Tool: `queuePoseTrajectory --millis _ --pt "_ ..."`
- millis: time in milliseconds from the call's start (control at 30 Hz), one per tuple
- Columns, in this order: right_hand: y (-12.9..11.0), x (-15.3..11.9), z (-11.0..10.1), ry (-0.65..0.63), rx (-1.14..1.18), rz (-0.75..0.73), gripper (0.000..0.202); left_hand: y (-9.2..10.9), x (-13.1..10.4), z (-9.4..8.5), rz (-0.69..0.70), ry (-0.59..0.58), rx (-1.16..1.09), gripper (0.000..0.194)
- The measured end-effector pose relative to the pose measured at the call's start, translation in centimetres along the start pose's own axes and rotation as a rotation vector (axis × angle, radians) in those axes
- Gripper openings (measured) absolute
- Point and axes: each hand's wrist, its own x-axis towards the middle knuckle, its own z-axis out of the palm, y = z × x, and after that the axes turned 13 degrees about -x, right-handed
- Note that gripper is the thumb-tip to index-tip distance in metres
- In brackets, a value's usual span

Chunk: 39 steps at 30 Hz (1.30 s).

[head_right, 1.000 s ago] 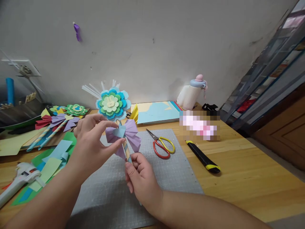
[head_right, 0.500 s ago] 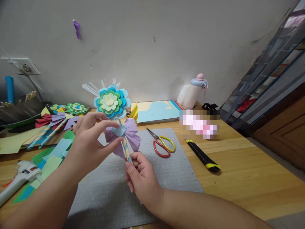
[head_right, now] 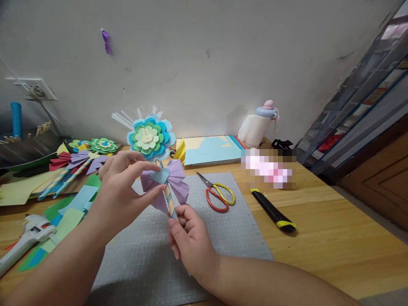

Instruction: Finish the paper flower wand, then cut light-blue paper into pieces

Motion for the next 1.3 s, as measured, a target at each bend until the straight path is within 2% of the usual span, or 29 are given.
queuePoseTrajectory --millis 900,967,1033,1100,1167,1200,1233,1300 --pt "0.2 -0.1 0.0 -0.001 -0.001 -0.002 0.028 0.1 0.0 -0.1 -0.003 -0.012 -0.020 0.018" --pt "0.2 0.0 0.0 -0.002 0.007 -0.009 0.028 0.1 -0.1 0.0 -0.007 -0.008 -0.053 0.026" --pt "0.3 0.0 0.0 0.005 0.013 -0.031 0.029 0.1 -0.2 0.4 -0.032 0.066 -0.157 0.039" --pt "0.3 0.2 0.0 0.024 0.024 -0.047 0.030 0.1 -0.5 1.1 -0.142 0.240 -0.337 0.051" --pt "0.4 0.3 -0.1 0.034 0.040 -0.048 0.030 0.2 -0.7 2.1 -0.351 0.417 -0.582 0.057" --pt "0.4 0.3 -0.1 0.032 0.048 -0.046 0.030 0.4 -0.8 2.5 -0.481 0.458 -0.727 0.061" --pt "0.4 0.3 -0.1 0.028 0.054 -0.048 0.030 0.5 -0.8 2.9 -0.612 0.458 -0.882 0.066" --pt "0.4 0.3 0.0 0.022 0.058 -0.056 0.031 1.0 -0.8 3.3 -0.820 0.377 -1.181 0.077"
